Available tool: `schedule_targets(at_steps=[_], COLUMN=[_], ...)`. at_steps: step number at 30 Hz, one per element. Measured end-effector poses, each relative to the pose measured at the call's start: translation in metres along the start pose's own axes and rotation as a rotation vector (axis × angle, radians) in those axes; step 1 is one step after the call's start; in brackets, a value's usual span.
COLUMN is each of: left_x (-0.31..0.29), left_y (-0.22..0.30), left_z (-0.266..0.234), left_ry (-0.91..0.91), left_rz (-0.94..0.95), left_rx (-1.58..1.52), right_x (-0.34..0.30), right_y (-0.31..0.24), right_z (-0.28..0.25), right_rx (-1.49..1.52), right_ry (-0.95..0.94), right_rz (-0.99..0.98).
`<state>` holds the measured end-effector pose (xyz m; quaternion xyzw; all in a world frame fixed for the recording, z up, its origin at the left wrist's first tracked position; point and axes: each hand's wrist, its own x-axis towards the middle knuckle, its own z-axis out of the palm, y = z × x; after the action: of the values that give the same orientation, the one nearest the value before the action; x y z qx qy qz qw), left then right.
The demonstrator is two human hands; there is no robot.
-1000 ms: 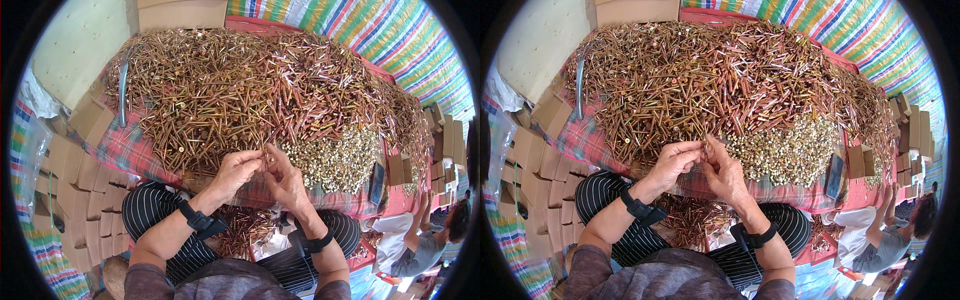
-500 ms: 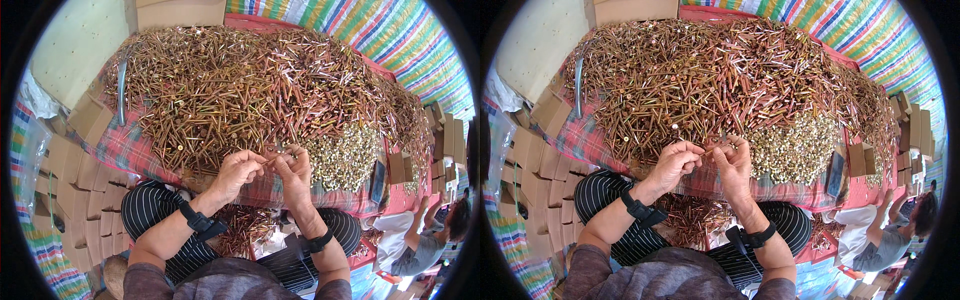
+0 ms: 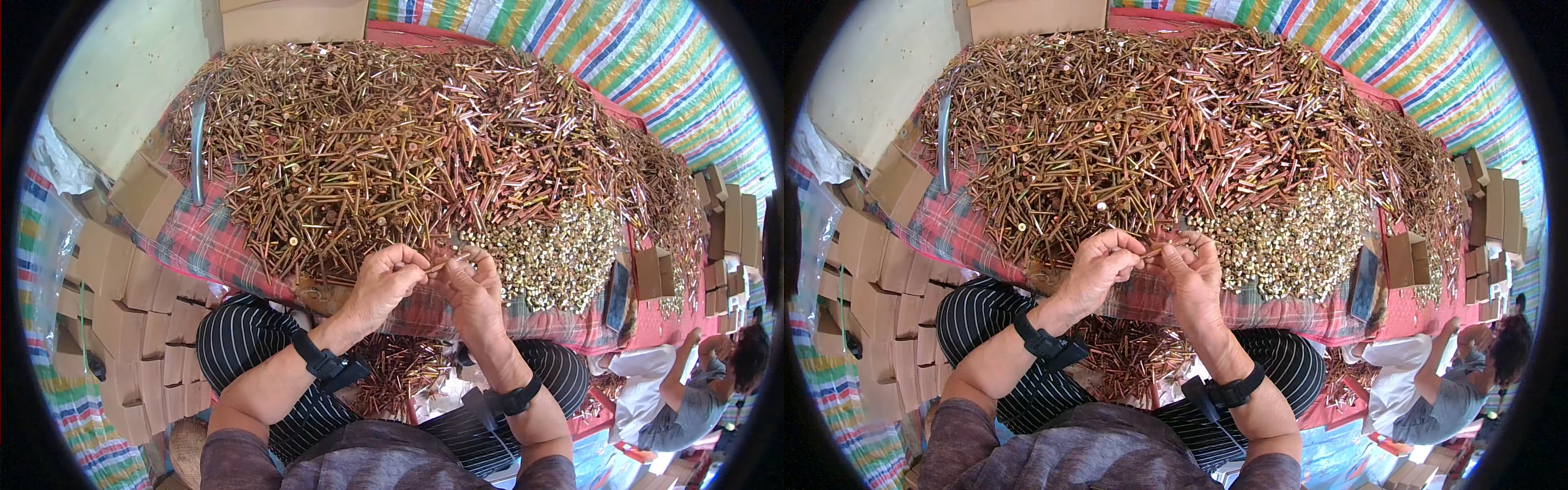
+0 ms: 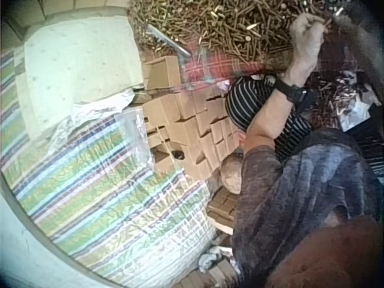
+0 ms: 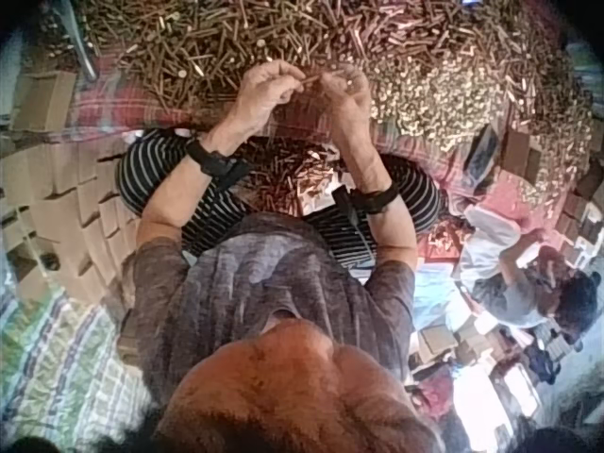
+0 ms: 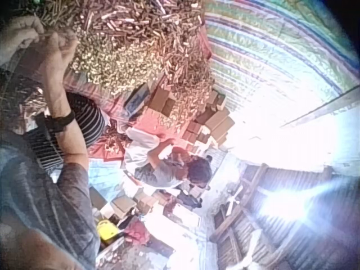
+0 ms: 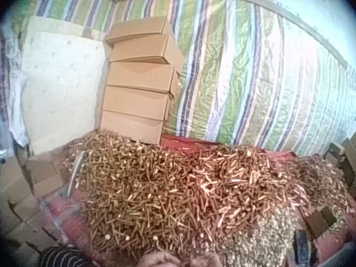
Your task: Assembling small metallic tubes by fitting caps onto them.
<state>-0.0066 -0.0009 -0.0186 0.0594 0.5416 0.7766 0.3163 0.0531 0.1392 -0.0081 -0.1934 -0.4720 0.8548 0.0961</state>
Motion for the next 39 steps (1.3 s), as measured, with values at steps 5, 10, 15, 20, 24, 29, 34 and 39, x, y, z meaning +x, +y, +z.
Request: schedule_targets(at_steps=[5,10,15,20,24,29,34,39], left_x=[-0.002,-0.003,-0.002,-0.003,-0.004,-0.004,-0.003,-0.003], left_y=[-0.009,-0.009,-0.005,0.003,0.006,0.010,0.011,0.008], left_z=[0.003,0.000,-0.001,0.001,-0.003,-0.002,0.002,0.003], left_ry=[0.047,0.124,0.098,0.177,0.213,0.192,0.130,0.094], left_rz=[-0.048,-0.227,-0.176,-0.147,-0.125,-0.160,-0.212,-0.230], left_rx=[-0.098,-0.122,-0.102,-0.065,-0.077,-0.161,-0.223,-0.211], right_x=[-0.004,-0.008,0.032,0.048,0.040,0.019,0.004,-0.004], right_y=[0.020,0.016,0.008,0.009,-0.001,-0.005,-0.006,-0.002], right_z=[-0.007,0.003,-0.020,-0.025,-0.008,-0.006,-0.004,-0.002], right_rx=[-0.126,-0.747,-1.612,-1.817,-1.577,-0.569,-0.403,-0.384], right_ry=[-0.058,-0.039,0.091,0.094,0.034,-0.171,-0.198,-0.167], right_rz=[-0.022,-0.229,-0.832,-0.848,-0.777,-0.086,-0.100,-0.095])
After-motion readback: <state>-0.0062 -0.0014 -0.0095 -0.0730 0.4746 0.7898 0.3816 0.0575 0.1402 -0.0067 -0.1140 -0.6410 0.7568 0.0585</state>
